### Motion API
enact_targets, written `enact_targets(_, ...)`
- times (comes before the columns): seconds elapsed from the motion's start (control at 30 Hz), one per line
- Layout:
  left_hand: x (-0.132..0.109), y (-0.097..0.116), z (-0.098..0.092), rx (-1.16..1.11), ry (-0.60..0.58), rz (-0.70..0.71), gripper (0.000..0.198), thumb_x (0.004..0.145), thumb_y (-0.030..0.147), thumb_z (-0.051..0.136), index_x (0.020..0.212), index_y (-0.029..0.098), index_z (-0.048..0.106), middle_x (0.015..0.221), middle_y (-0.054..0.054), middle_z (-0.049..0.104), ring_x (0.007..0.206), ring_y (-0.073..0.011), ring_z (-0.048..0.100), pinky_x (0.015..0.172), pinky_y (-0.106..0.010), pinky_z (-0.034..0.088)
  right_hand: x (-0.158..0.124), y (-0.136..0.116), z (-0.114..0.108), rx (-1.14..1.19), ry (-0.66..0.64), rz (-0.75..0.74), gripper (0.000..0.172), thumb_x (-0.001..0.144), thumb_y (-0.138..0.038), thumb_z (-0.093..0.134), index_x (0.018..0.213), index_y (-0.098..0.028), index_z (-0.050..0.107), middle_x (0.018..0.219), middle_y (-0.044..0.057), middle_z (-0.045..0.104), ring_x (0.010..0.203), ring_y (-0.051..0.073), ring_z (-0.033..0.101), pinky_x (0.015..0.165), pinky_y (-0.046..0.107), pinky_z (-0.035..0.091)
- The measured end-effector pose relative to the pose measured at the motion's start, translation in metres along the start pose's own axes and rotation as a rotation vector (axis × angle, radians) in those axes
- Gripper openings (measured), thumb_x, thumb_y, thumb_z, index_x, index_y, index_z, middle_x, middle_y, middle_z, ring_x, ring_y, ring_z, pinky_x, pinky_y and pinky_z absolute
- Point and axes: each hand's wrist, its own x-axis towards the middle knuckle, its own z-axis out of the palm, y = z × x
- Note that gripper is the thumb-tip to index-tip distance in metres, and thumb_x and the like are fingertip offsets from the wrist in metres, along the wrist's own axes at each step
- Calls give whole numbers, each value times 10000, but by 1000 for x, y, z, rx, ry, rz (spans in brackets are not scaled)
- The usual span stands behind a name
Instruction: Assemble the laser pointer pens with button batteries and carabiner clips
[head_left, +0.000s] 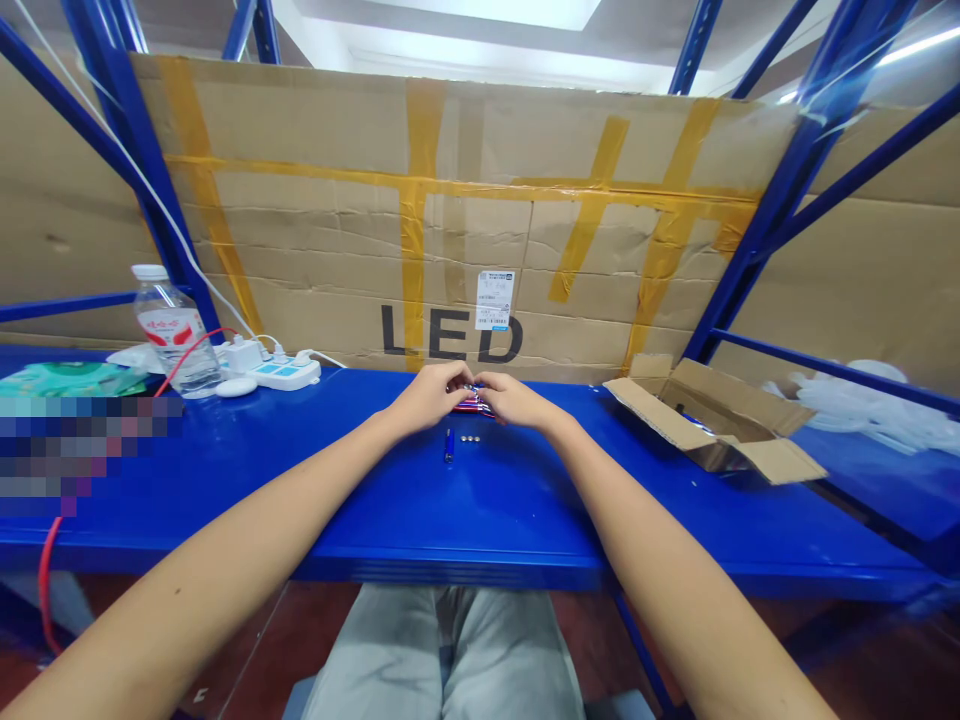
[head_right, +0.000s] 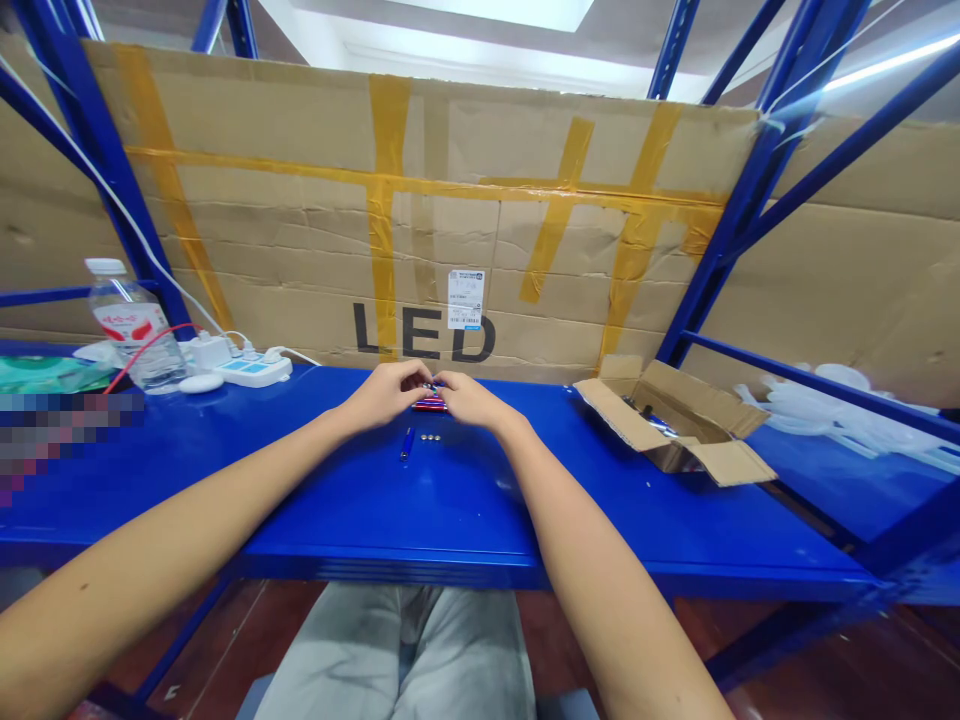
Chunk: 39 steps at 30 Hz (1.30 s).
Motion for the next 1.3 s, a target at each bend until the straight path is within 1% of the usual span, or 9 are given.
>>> enact_targets(0.13,0,0,0,-1,7,-19,100,804,155,572,883,172,631,736,17,623,668,-116,536,646,-244,419,4,6,1,-87,56,-84,219,899,-87,397,959,-147,600,961,67,674,879,168,604,795,257,455)
enact_targets(0.23,0,1,0,-10,2,-24,135,801,147,566,908,173,643,758,10,646,676,-118,553,656,-246,429,6,9,2,-141,70,-98,204,916,-101,403,973,-149,593,1043,89,679,978,194,600,862,288,436)
enact_targets(0.37,-1,1,3,-46,9,-42,149,797,133,559,906,168,653,771,1,664,690,-120,572,670,-249,439,8,14,5,-169,82,-97,198,920,-100,386,969,-157,569,1062,101,672,967,199,599,844,294,434)
enact_targets(0.53,-2,3,5,-81,20,-58,142,784,149,578,888,169,672,785,-4,684,697,-128,579,673,-258,445,10,19,10,-201,110,-106,144,929,-128,384,901,-181,516,982,87,658,897,197,594,782,290,430)
enact_targets(0.73,-1,1,5,-192,21,-106,162,772,153,587,904,155,682,813,-26,700,734,-144,616,714,-272,478,9,16,11,-242,129,-111,121,949,-159,387,893,-195,489,953,90,656,852,197,585,732,279,421)
enact_targets(0.9,1,-1,4,-195,20,-91,167,756,153,599,902,153,680,785,-17,678,724,-141,608,705,-271,474,7,14,11,-343,137,-117,104,948,-174,383,921,-185,482,934,121,659,795,215,579,679,289,407)
enact_targets(1.1,2,2,3,-346,-55,-161,155,767,178,605,909,146,659,724,-10,659,647,-136,596,644,-273,477,5,14,10,-367,130,-107,167,972,-188,344,995,-168,508,989,135,674,847,219,610,695,283,418)
enact_targets(1.2,4,-2,-1,-282,7,-151,137,747,188,644,878,148,657,741,-8,641,689,-133,580,667,-269,460,5,14,6,-365,110,-56,195,968,-179,354,1043,-155,532,1036,140,678,908,221,617,737,282,431)
enact_targets(1.3,6,-7,-7,-234,54,-169,115,732,192,673,834,148,645,693,10,593,667,-122,539,646,-259,430,2,11,-4,-361,17,32,204,935,-162,399,1041,-146,572,1091,141,677,937,214,620,757,269,439)
